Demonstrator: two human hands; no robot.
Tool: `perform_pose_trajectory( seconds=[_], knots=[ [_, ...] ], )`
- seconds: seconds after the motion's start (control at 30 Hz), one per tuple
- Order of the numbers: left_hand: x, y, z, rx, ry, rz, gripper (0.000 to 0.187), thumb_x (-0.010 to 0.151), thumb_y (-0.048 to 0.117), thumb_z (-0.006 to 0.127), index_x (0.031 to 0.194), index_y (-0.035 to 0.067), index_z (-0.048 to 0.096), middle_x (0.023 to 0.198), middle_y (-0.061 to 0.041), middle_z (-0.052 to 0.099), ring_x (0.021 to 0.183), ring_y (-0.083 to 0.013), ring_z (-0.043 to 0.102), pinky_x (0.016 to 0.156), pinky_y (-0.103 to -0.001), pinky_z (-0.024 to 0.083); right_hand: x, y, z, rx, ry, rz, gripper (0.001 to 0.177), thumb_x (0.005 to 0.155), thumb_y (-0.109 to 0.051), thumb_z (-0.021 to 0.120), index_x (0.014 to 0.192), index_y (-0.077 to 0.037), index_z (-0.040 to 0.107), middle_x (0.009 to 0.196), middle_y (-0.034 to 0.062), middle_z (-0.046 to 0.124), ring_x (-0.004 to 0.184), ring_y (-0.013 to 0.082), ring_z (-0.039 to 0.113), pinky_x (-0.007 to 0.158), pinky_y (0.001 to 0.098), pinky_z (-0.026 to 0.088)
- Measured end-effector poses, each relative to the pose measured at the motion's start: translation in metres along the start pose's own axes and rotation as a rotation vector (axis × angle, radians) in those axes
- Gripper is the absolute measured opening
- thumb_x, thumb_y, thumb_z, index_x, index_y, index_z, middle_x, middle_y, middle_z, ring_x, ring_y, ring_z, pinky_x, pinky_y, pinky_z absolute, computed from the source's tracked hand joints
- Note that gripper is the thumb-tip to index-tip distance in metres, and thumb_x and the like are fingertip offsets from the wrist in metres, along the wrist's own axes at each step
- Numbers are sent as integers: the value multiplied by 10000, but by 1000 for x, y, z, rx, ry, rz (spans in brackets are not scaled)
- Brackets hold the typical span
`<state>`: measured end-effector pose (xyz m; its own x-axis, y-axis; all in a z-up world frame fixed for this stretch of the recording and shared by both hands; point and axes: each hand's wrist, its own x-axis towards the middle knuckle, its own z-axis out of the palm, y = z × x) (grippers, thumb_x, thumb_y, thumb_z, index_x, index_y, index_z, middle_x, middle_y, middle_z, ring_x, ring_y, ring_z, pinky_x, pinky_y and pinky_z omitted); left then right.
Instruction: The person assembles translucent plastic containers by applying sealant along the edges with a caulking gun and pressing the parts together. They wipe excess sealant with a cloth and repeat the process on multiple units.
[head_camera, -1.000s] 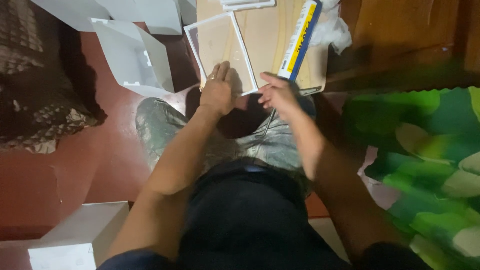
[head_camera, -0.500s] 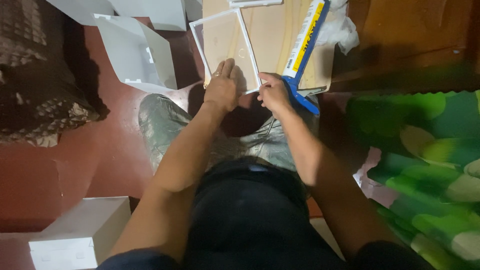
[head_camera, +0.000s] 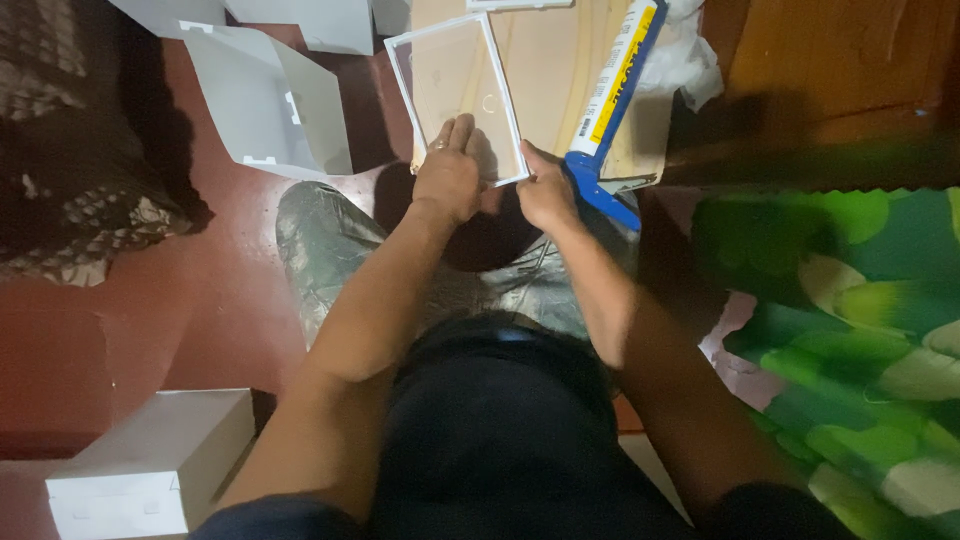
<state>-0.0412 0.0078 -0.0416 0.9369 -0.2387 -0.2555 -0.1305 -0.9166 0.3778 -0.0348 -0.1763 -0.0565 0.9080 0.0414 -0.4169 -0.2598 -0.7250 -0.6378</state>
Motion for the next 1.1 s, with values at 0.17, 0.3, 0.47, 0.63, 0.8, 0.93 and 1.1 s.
perform_pose_trajectory(
  seconds=[0.17, 0.3, 0.47, 0.63, 0.8, 0.93, 1.1],
  knots=[
    [-4, 2, -7, -72, -13, -30, 850, 810, 235, 812, 1482, -53, 377, 1604, -207, 288, 1503, -378, 279, 1222, -423, 276, -5, 4, 3, -168, 9, -127, 718, 813, -60, 621, 1512, -137, 481, 1435, 172, 585, 1274, 341, 572, 1088, 383, 424],
    [-4, 6, -12, -15, -86, -57, 911, 784, 250, 820, 1496, -43, 334, 1583, -207, 269, 1491, -369, 250, 1204, -431, 263, -22, -5, -2, -344, -6, -201, 751, 809, -51, 615, 1533, -27, 416, 1448, 235, 544, 1317, 400, 524, 1134, 426, 394],
    [0, 0, 4, -46, -32, -39, 867, 818, 238, 801, 1499, -50, 348, 1610, -187, 270, 1504, -367, 265, 1206, -430, 287, -17, 8, -2, -439, -9, -189, 738, 823, -69, 630, 1510, 47, 385, 1405, 313, 545, 1290, 425, 544, 1113, 436, 420],
    [2, -1, 6, -13, -12, -34, 793, 854, 159, 764, 1516, -30, 369, 1624, -170, 282, 1522, -358, 278, 1224, -427, 296, -29, -21, -17, -529, -45, -249, 809, 809, -66, 625, 1546, 58, 314, 1320, 322, 595, 1187, 432, 603, 1021, 464, 491],
    [-4, 4, -12, -40, -117, -52, 852, 811, 158, 770, 1504, -37, 315, 1616, -165, 233, 1522, -346, 229, 1225, -419, 280, -41, -15, -28, -691, -147, -216, 641, 824, -127, 653, 1426, 19, 487, 1155, 272, 668, 1050, 416, 660, 910, 494, 541],
    [6, 7, -14, -19, -105, -48, 726, 880, 87, 714, 1513, -11, 372, 1652, -171, 271, 1570, -361, 232, 1243, -458, 306, -37, -9, -58, -619, 1, -263, 478, 876, -167, 671, 1328, -19, 621, 1092, 225, 696, 961, 363, 689, 874, 467, 554],
    [3, 26, -31, 27, -108, -89, 978, 743, 203, 818, 1545, 27, 287, 1601, -216, 241, 1515, -402, 195, 1221, -563, 201, -4, 8, -111, 25, 392, -50, 562, 946, -184, 682, 1468, -47, 522, 850, 236, 707, 737, 289, 696, 765, 418, 570]
  ],
)
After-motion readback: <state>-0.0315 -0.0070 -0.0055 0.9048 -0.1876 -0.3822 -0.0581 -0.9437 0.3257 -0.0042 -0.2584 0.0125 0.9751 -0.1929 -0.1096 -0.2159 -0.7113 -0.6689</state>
